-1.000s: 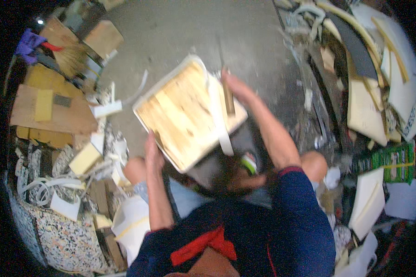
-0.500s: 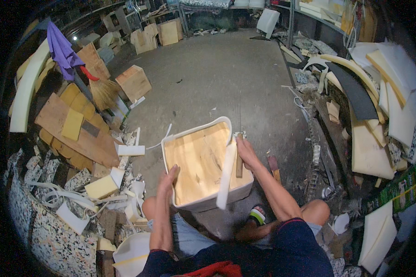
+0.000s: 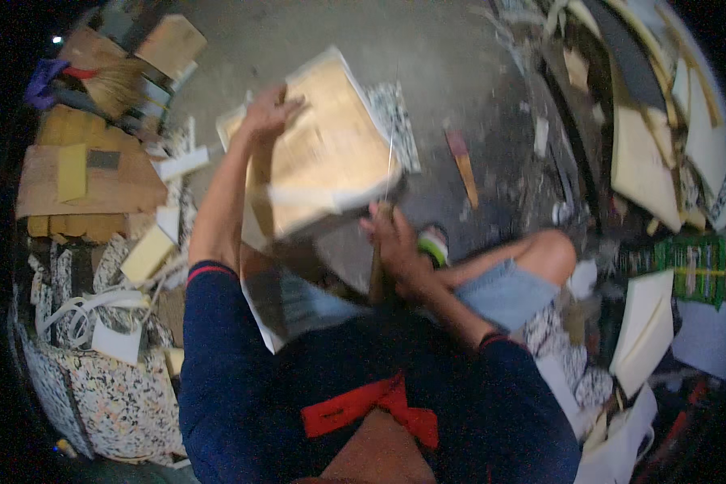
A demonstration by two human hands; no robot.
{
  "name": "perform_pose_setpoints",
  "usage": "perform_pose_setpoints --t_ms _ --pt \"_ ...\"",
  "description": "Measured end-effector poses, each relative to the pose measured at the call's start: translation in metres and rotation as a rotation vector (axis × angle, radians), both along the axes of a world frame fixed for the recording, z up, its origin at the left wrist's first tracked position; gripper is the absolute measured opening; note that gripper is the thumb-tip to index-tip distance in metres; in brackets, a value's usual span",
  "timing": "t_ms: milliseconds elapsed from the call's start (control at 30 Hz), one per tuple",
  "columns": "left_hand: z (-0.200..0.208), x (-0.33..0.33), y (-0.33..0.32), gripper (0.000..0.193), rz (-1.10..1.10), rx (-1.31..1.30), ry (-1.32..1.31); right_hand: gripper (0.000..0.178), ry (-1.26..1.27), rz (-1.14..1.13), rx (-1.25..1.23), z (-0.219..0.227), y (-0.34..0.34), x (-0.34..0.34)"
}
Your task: The person assembles a small wooden box by applying white paper to its surfaces, smoothing it down, and trimming excess with a knife. They then apply a finish using a spray gun and mark the box with a pen.
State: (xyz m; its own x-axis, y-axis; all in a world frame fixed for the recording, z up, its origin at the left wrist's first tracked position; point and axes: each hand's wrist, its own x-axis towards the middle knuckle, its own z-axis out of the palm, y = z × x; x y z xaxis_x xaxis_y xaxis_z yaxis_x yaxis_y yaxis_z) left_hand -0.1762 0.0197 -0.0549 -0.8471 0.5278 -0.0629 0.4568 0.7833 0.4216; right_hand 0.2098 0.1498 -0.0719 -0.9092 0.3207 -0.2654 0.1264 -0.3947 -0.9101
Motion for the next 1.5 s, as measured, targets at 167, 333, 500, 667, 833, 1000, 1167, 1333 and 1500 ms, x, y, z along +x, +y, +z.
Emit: perform_pose_setpoints --t_ms 167,333,500,667,833,1000,1167,1333,1500 --pt "-0.037 0.015 -0.013 0.091 0.049 0.077 0.160 0.028 -0.269 -0.103 0.417 0.022 0.091 0.053" --pt "0.015 0.067 -0.035 0.082 0.008 0.296 -0.125 0.031 -0.327 -0.076 1.085 0.049 0.112 0.122" --pt "0.014 0.188 -0.038 0.076 -0.409 -0.020 0.187 0.041 -0.335 0.110 1.119 0.052 0.096 0.163" --pt "-0.007 0.206 -0.031 0.034 -0.333 0.199 0.116 0.044 -0.372 0.210 1.136 0.049 0.088 0.175" --pt "-0.007 0.206 -0.026 0.029 -0.120 0.484 0.048 0.046 -0.370 0.305 1.159 0.055 0.086 0.182" --pt "0.007 0.227 -0.013 0.029 -0.057 0.600 -0.017 0.046 -0.279 0.258 1.186 0.047 0.074 0.165" --pt "0.015 0.257 -0.007 0.014 -0.200 0.603 0.202 0.042 -0.221 0.191 1.194 0.019 0.065 0.125" --pt "0.003 0.284 -0.006 0.009 -0.176 0.611 0.195 0.035 -0.212 0.144 1.202 0.010 0.062 0.093" --pt "-0.003 0.299 -0.003 0.011 -0.200 0.688 0.198 0.032 -0.207 0.106 1.253 0.010 0.065 0.045"
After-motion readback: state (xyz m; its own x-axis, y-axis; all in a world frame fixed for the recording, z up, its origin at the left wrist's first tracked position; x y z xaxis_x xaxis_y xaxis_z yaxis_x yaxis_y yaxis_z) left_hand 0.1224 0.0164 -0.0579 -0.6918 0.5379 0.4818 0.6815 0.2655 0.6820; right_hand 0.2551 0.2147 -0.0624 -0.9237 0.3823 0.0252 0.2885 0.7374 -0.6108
